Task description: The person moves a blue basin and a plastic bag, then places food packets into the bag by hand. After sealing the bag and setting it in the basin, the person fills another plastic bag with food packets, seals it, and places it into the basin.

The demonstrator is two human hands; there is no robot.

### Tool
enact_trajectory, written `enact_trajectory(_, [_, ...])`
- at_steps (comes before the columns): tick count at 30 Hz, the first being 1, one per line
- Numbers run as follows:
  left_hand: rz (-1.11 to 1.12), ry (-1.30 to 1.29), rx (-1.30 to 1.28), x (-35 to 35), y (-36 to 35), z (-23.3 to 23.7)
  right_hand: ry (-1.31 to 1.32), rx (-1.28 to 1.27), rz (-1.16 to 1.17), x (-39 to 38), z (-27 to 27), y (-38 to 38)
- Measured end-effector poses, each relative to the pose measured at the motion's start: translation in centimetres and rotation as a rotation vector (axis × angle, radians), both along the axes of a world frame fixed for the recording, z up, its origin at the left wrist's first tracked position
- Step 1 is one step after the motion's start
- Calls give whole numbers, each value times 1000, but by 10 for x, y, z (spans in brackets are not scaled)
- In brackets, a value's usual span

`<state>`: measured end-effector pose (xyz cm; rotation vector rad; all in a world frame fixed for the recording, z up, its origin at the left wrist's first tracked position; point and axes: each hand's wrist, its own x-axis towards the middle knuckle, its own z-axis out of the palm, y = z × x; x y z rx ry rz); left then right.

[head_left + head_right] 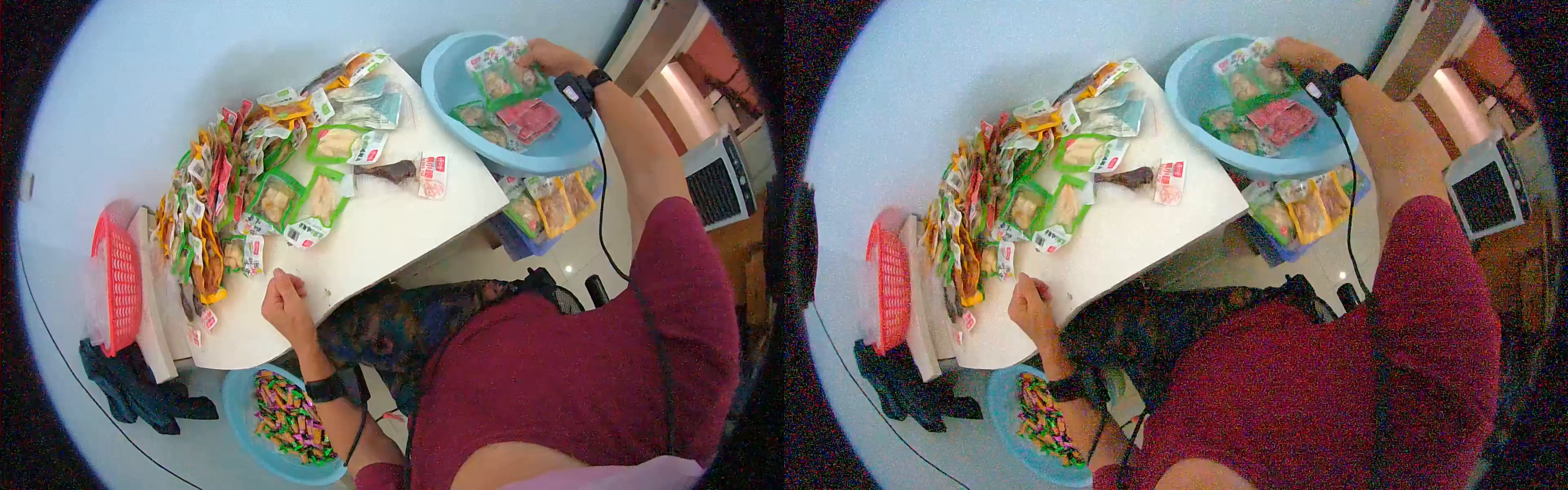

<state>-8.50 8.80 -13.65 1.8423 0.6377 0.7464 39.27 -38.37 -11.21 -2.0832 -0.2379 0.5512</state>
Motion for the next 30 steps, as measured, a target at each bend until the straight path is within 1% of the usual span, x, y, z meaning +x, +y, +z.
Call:
enact_trajectory(1, [6, 12, -2, 0, 0, 0, 29, -70, 47, 5, -4, 2])
enact_trajectory(3, [7, 26, -8, 0, 1, -1, 219, 18, 104, -5, -6, 19])
enact_trajectory(5, [9, 28, -16, 0, 2, -3, 139, -112, 204, 25, -29, 24])
enact_trajectory(7, [6, 14, -16, 3, -1, -1, 13, -197, 243, 48, -62, 23])
enact_trajectory(8, [21, 4, -18, 2, -2, 0, -78, -216, 231, 53, -75, 16])
enact_trajectory(10, [42, 11, -48, 0, 1, -3, -150, -297, 210, 89, -113, -6])
enact_trajectory(12, [41, 9, -46, -1, 4, -7, -248, -388, 255, 99, -129, 5])
enact_trajectory(13, [52, 15, -30, 1, 2, -5, -369, -405, 279, 71, -119, -5])
enact_trajectory(14, [63, 25, -13, 2, 0, 0, -327, -382, 155, 70, -123, -8])
enact_trajectory(15, [74, 34, 6, 2, 0, 2, -276, -353, 103, 71, -124, -9])
enact_trajectory(16, [100, 72, -29, 1, 1, -1, -228, -323, 49, 71, -125, -9])
enact_trajectory(17, [101, 80, -30, -1, 2, -4, -167, -290, 70, 69, -117, -5])
enact_trajectory(18, [99, 93, -28, -2, 4, -5, -199, -433, 119, 66, -107, 3])
enact_trajectory(20, [81, 96, -14, -1, 3, 0, -246, -535, 162, 61, -98, 14])
enact_trajectory(22, [72, 85, 5, -2, 6, -5, -269, -463, 143, 60, -105, 10])
enact_trajectory(24, [63, 81, 30, 0, 5, -6, -305, -415, 208, 81, -135, -14])
enact_trajectory(25, [60, 81, 42, 0, 5, -5, -326, -387, 239, 80, -138, -8])
enact_trajectory(27, [48, 80, 62, 0, 5, -4, -272, -476, 209, 82, -140, 1])
enact_trajectory(30, [57, 73, 76, -1, 7, -9, -206, -603, 156, 63, -113, 27])
